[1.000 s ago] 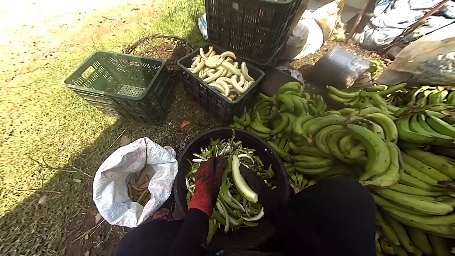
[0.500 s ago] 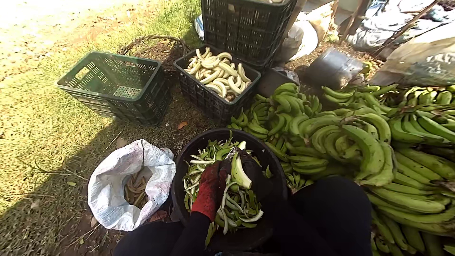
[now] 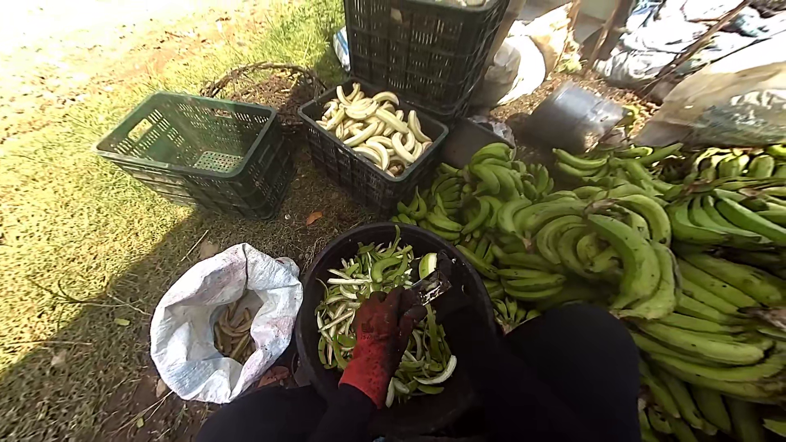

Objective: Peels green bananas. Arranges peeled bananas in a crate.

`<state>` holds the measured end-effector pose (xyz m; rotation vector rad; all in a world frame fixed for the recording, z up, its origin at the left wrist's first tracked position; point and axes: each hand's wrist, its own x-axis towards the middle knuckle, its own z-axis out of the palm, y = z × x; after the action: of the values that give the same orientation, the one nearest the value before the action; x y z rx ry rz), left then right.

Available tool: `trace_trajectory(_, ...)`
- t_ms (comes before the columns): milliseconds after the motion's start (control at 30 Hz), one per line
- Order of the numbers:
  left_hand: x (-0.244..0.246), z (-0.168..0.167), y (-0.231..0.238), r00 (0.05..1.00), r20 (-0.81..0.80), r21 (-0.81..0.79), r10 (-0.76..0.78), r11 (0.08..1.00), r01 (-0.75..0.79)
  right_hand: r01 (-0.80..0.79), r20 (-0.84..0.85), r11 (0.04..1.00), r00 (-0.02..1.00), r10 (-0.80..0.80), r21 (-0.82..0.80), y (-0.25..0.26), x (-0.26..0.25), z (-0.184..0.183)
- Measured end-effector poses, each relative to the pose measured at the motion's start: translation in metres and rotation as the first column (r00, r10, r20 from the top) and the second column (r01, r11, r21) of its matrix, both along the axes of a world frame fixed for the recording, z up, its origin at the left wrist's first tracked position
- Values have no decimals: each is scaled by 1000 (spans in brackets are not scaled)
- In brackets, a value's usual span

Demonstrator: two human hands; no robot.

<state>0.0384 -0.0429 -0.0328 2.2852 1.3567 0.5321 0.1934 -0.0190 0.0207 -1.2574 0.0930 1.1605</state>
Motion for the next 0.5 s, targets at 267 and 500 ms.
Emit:
trace_trajectory(267,-24,-15,50,991,55,-388,125,917,-95,-743,537,670,563,628,-4,-35,-8,-84)
trace_trajectory(500,-16,-13,34,995,92,-394,35,919,4,-571,64,814,821,568,106,-37,14,-94)
